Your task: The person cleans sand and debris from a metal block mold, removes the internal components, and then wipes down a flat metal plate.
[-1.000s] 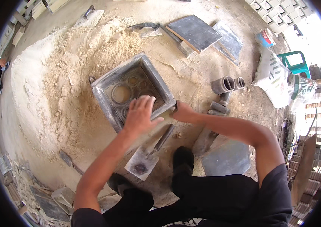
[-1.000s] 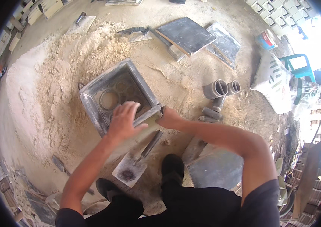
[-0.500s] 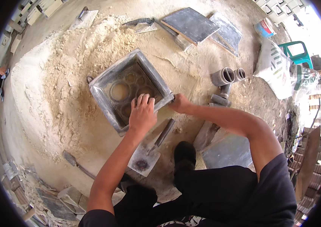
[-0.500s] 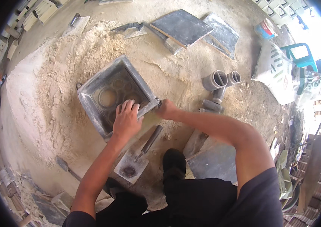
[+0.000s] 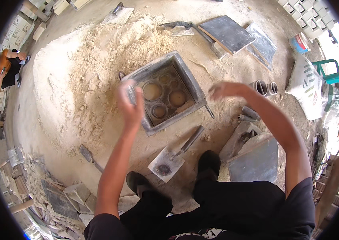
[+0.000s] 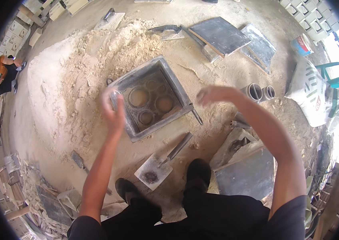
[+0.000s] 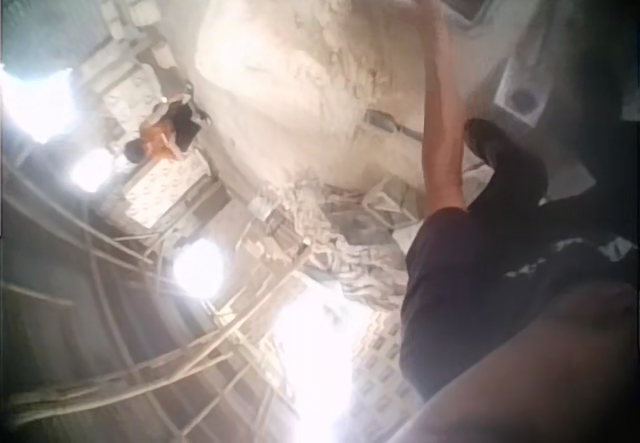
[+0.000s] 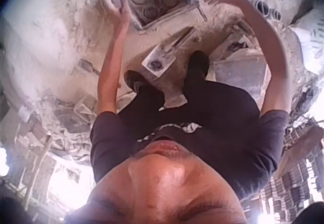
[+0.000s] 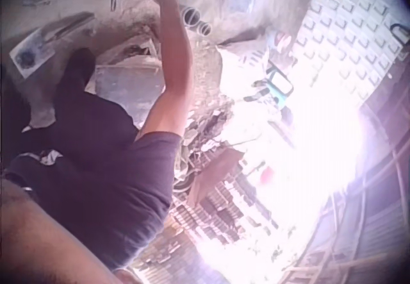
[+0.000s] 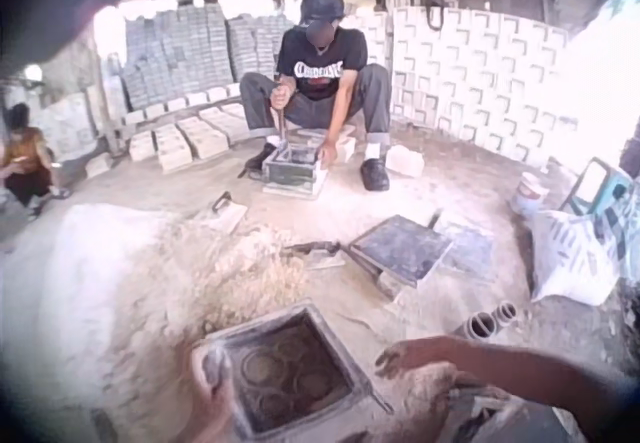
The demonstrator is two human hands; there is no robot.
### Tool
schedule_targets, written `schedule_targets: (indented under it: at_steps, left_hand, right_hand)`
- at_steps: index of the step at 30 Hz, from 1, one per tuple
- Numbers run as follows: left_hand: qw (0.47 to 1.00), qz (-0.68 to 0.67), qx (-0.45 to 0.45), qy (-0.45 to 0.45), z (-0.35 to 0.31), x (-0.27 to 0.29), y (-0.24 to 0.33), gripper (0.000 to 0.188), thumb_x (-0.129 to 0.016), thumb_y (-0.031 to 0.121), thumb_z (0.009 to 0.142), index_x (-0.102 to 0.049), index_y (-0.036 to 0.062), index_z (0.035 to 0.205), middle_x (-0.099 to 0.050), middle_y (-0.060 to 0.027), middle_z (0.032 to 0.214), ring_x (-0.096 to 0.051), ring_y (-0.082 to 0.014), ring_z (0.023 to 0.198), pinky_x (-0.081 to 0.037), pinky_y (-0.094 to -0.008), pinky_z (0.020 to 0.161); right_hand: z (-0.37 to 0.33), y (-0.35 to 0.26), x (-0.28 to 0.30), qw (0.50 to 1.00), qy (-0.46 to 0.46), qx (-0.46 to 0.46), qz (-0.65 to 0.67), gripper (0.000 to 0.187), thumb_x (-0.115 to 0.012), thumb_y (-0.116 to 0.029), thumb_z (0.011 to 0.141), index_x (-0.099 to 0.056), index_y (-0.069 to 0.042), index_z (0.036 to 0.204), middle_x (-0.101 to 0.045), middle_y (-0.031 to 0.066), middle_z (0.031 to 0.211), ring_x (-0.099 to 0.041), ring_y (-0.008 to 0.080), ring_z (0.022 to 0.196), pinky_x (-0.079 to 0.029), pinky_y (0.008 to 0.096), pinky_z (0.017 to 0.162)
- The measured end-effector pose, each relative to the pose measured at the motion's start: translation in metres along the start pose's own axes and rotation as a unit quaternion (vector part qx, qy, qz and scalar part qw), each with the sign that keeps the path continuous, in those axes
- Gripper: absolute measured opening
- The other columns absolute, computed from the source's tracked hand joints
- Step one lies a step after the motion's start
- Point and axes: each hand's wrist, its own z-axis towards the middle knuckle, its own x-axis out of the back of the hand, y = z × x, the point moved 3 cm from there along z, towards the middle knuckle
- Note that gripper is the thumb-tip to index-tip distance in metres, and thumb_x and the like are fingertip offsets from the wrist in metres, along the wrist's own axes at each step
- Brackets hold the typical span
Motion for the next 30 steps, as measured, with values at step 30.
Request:
schedule_targets:
  at_steps: [30]
  left_hand:
    - [0.897, 0.146, 0.417, -0.008, -0.024, -0.028, -0.035, 0.041, -0.050, 0.027, 0.097, -0.045, -0.0109, 0.111, -0.056, -0.0292, 0.098, -0.055, -0.0446, 0.090, -0.041, -0.0482, 0.081]
  right_hand:
    - [0.096, -0.106, -0.032, 0.902, 0.425, 0.001, -0.070, 0.030, -0.060, -0.026, 0.090, -0.053, 0.003, 0.096, -0.059, 0.0294, 0.065, -0.060, 0.0487, 0.065, -0.047, 0.0511, 0.057]
